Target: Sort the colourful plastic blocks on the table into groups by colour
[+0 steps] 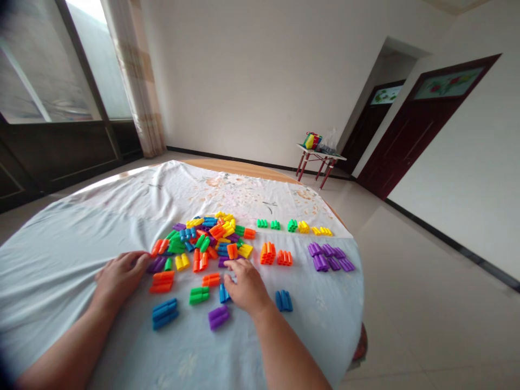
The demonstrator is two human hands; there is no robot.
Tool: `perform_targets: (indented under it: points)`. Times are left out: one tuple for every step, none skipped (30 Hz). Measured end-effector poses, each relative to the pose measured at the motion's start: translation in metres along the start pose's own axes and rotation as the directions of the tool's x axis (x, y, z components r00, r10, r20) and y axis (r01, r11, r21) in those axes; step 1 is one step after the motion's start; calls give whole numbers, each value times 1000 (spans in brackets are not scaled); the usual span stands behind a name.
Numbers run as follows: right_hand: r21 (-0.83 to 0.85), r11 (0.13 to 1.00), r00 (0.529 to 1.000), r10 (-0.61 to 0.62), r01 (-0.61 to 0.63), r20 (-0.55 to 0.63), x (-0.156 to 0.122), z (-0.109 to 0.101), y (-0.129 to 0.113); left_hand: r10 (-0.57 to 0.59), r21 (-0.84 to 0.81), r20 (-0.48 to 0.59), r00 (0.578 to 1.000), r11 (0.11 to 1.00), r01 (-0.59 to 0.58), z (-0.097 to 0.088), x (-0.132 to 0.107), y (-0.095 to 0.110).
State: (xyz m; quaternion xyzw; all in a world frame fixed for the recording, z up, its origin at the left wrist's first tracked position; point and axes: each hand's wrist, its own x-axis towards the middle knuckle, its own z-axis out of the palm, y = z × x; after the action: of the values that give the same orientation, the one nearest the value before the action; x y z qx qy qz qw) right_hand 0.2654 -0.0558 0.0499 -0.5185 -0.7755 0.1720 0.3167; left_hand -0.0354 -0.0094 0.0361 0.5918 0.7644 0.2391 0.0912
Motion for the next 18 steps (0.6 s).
perform_targets:
  points:
    - [-8, 999, 999, 52, -52, 14, -1, -3, 0, -2, -1, 1, 1000, 1000, 2, 0, 0, 0]
    - [-20, 995, 994, 100, -100, 38, -2, -7, 0, -4, -1, 2, 1000, 1000, 4, 0, 0, 0]
    - [-34, 990, 988, 138, -136, 74, -3, -9, -1, -7, 0, 3, 1000, 1000, 7, 0, 0, 0]
    - [-49, 986, 980, 165, -160, 116, -4, -11, -2, -9, 3, 2, 1000, 1000, 9, 0, 0, 0]
    - [-59, 984, 971, 178, -171, 161, -6, -13, -3, -11, 6, 2, 1000, 1000, 11, 0, 1, 0]
    - [-62, 983, 963, 182, -172, 200, -7, -13, -5, -12, 9, 1, 1000, 1000, 12, 0, 1, 0]
    - [-57, 984, 957, 177, -169, 230, -7, -13, -6, -12, 12, 0, 1000, 1000, 12, 1, 1, 0]
    - [-45, 986, 956, 169, -163, 242, -7, -13, -6, -10, 15, -1, 1000, 1000, 10, 1, 1, -1]
    - [-30, 987, 960, 162, -160, 230, -7, -12, -7, -7, 17, 0, 1000, 1000, 7, 1, 1, -1]
    - [-19, 987, 968, 159, -159, 196, -7, -11, -7, -5, 20, 1, 1000, 1000, 5, 1, 2, -2]
    - [-14, 987, 976, 160, -159, 149, -6, -10, -6, -6, 24, 2, 1000, 1000, 6, 1, 2, -2]
    - [-18, 986, 982, 165, -164, 96, -4, -8, -5, -10, 29, 4, 1000, 1000, 10, 0, 3, -2]
    - [-30, 985, 984, 172, -170, 53, -3, -8, -4, -14, 34, 5, 1000, 999, 13, 0, 4, -2]
    - [-46, 983, 983, 181, -180, 26, -2, -7, -3, -18, 39, 4, 1000, 999, 18, 0, 5, -2]
    - [-60, 980, 981, 191, -190, 19, -2, -7, -1, -24, 45, 7, 1000, 999, 23, 0, 6, -2]
    - [-69, 978, 980, 197, -195, 24, -1, -7, 0, -30, 55, 16, 999, 998, 29, 1, 7, -3]
    - [-70, 979, 981, 193, -191, 33, -1, -8, 0, -35, 69, 26, 999, 997, 34, 2, 8, -5]
    - [-63, 983, 984, 175, -173, 42, -1, -9, 1, -37, 87, 34, 999, 996, 34, 4, 10, -7]
